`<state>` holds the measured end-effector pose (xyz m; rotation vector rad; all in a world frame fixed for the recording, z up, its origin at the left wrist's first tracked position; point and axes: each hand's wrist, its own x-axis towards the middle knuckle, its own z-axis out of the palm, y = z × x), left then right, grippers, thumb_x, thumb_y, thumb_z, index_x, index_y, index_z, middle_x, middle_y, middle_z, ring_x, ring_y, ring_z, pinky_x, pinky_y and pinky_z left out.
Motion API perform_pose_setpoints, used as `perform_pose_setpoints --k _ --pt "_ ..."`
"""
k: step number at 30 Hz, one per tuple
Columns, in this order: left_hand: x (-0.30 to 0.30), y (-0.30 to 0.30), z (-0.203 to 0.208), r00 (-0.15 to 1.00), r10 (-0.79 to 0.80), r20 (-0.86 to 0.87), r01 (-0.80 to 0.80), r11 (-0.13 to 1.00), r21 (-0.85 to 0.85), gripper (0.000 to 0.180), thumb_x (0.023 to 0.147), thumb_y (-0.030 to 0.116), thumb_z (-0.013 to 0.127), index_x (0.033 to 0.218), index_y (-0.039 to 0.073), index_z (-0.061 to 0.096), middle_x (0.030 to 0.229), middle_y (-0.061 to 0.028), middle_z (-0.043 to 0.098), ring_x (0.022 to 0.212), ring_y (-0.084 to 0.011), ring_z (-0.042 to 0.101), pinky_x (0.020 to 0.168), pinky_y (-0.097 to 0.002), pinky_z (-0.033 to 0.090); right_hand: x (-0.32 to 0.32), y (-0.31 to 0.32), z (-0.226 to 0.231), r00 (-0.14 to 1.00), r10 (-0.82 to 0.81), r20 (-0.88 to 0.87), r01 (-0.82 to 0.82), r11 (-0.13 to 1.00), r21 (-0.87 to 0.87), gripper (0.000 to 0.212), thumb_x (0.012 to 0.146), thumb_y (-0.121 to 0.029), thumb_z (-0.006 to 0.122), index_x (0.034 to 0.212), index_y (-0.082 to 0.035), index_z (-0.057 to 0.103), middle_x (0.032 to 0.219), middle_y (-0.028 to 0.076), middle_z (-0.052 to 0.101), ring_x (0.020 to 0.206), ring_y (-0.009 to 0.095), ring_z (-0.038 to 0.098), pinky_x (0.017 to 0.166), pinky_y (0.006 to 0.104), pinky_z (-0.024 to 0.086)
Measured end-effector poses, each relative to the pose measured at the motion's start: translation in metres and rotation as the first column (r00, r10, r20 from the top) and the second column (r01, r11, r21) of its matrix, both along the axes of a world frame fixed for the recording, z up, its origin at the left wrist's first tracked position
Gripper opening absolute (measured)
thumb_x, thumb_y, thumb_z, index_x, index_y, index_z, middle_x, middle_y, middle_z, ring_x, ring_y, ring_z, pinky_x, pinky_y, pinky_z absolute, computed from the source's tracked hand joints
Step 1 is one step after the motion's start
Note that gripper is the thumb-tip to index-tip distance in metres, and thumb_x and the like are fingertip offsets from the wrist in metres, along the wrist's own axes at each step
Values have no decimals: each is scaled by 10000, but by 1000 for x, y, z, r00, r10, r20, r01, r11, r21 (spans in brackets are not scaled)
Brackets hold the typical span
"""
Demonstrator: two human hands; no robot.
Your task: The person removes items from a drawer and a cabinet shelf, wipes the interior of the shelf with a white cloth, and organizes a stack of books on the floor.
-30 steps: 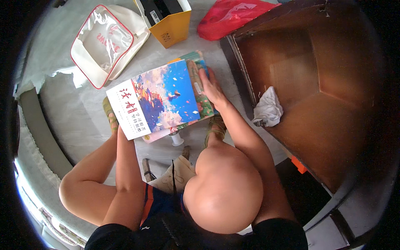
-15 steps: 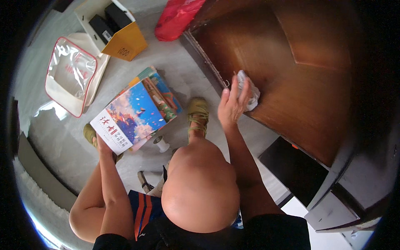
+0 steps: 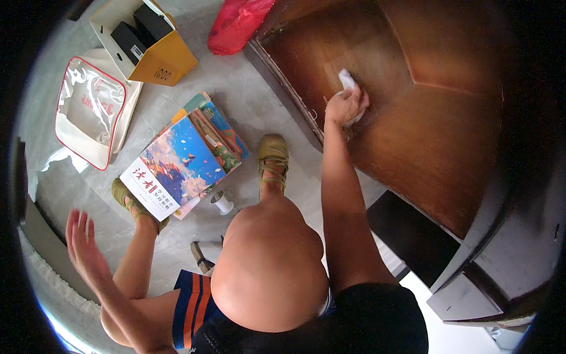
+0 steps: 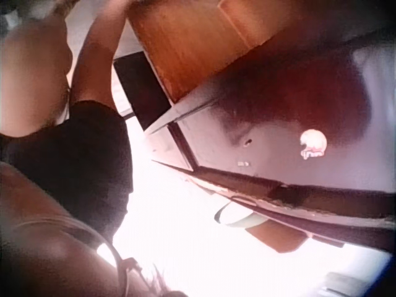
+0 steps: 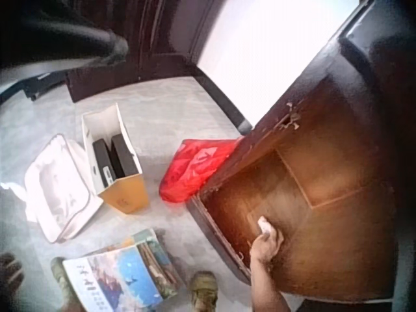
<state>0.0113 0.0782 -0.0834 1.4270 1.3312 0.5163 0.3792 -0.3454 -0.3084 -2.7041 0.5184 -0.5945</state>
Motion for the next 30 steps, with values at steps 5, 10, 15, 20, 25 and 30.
perform_pose_setpoints --k 5,10,15,20,25,30 --pt "-59 -5 58 864 -427 -267 475 868 148 367 937 161 441 1239 -43 482 1255 -147 511 1141 -239 500 1002 -367 373 -44 5 20 913 203 -353 -326 884 -334 422 888 -301 493 1310 -308 498 1378 135 373 1267 347 330 989 533 322" --pt "-33 -18 72 849 -404 -341 449 891 63 312 899 76 439 1179 -32 524 1165 -136 551 1062 -220 526 966 -352 392 -85 21 29 842 407 -354 -505 826 -250 531 822 -172 584 1339 -242 486 1258 142 429 1128 373 414 913 501 366" --pt "9 -26 118 428 -824 -371 903 371 218 345 922 170 540 1187 -50 520 1103 -219 575 989 -308 564 885 -456 413 -106 35 49 682 721 -121 -702 692 171 450 809 -66 579 1231 -221 594 1230 192 461 1147 391 438 957 512 330" --pt "7 -29 127 304 -916 -261 948 265 175 308 886 112 572 1143 -56 544 1062 -222 593 983 -335 572 852 -435 448 58 37 49 887 357 -293 -401 910 -106 451 922 -300 403 1367 -232 437 1418 173 347 1272 420 325 1056 574 180" --pt "29 -40 122 181 -899 -398 983 160 85 354 869 125 596 1174 -44 537 1068 -204 600 1012 -350 579 845 -455 468 85 33 16 889 384 -249 -425 894 -143 486 916 -260 427 1395 -190 387 1426 190 333 1322 404 276 1092 555 159" --pt "20 -43 81 406 -861 -305 907 421 20 417 861 261 543 1185 0 545 1087 -158 607 1007 -319 591 838 -441 483 -33 41 15 565 780 -270 -823 557 -112 433 889 -147 485 1320 -126 457 1354 185 418 1274 400 352 1076 504 257"
